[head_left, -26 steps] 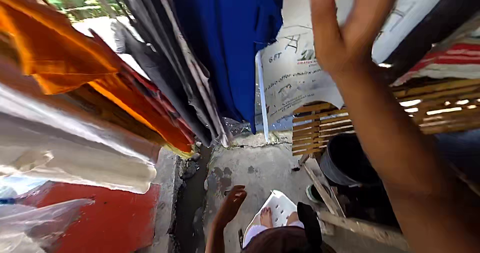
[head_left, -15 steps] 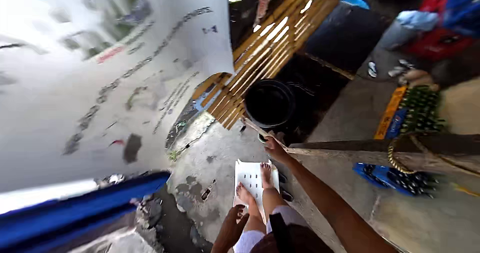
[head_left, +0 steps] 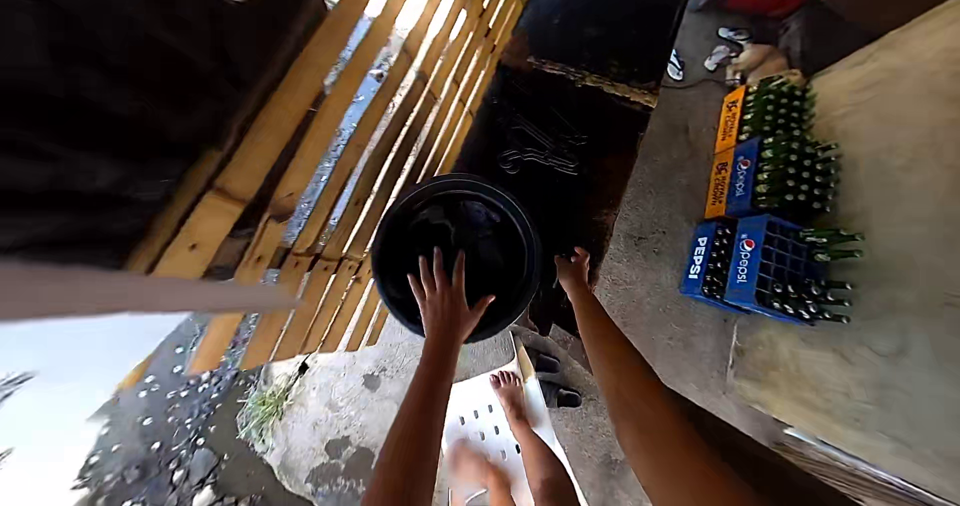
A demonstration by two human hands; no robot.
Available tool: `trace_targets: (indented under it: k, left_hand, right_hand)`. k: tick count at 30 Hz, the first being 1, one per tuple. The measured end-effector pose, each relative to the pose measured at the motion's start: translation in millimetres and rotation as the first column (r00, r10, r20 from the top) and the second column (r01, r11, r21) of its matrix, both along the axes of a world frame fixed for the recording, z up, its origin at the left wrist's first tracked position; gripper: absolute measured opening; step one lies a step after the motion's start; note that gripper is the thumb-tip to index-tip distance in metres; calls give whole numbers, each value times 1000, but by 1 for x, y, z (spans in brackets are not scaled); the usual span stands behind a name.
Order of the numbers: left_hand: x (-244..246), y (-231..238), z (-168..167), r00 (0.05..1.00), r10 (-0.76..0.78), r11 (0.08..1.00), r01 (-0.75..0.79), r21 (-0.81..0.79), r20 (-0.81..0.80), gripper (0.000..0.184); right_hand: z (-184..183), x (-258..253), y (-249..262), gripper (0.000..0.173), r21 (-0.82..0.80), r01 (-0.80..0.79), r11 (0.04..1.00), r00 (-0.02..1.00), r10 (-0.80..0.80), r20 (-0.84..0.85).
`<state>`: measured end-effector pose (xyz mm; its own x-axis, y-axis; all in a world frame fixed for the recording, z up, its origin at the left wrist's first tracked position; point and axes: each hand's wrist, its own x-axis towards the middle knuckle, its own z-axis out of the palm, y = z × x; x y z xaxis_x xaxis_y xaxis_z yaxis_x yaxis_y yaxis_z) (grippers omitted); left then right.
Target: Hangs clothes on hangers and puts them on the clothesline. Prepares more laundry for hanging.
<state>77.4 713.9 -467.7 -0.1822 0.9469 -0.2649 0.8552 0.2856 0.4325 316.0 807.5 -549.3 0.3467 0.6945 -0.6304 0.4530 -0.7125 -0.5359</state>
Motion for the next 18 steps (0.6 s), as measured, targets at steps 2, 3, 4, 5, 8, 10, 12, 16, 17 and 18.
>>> trace_targets:
  k: [2, 3, 4, 5, 8, 10, 12, 16, 17, 18]
  left_hand:
    - [-3, 56, -30, 998, -8, 981, -5, -196, -65, 124]
    - [-3, 73, -50, 993, -15, 950, -22, -310, -115, 133]
    - [-2, 83, -71, 983, -40, 925, -31, -378, -178, 135]
    - [2, 87, -92, 969, -58, 925, -38, -378, -240, 131]
    - [11, 90, -124, 949, -89, 946, -14, -325, -301, 113]
    - [6, 89, -129, 947, -127, 947, 27, -321, -295, 130]
    - [5, 91, -131, 942, -151, 949, 54, -311, -298, 144]
    - [8, 97, -137, 930, -182, 939, 68, -338, -320, 152]
    - [8, 98, -138, 927, -194, 937, 78, -340, -320, 151]
    - [9, 99, -139, 929, -200, 938, 90, -334, -312, 151]
  right_hand:
    - [-22, 3, 29, 72, -32, -143, 989, 987, 145, 75]
    - [-34, 5, 42, 74, -47, -229, 972, 965, 233, 120]
    - [-47, 7, 55, 74, -59, -322, 945, 931, 327, 164]
    - [-58, 10, 70, 75, -66, -413, 908, 884, 417, 209]
    - [-87, 21, 117, 83, -100, -617, 780, 733, 617, 286]
    - [-105, 24, 150, 89, -105, -677, 729, 672, 670, 316]
    - [-114, 24, 181, 94, -71, -687, 723, 669, 667, 327]
    - [-132, 23, 244, 105, 2, -715, 699, 644, 657, 392]
    - [-135, 22, 261, 109, 20, -721, 693, 638, 652, 409]
    - [-137, 21, 277, 113, 42, -723, 690, 638, 643, 423]
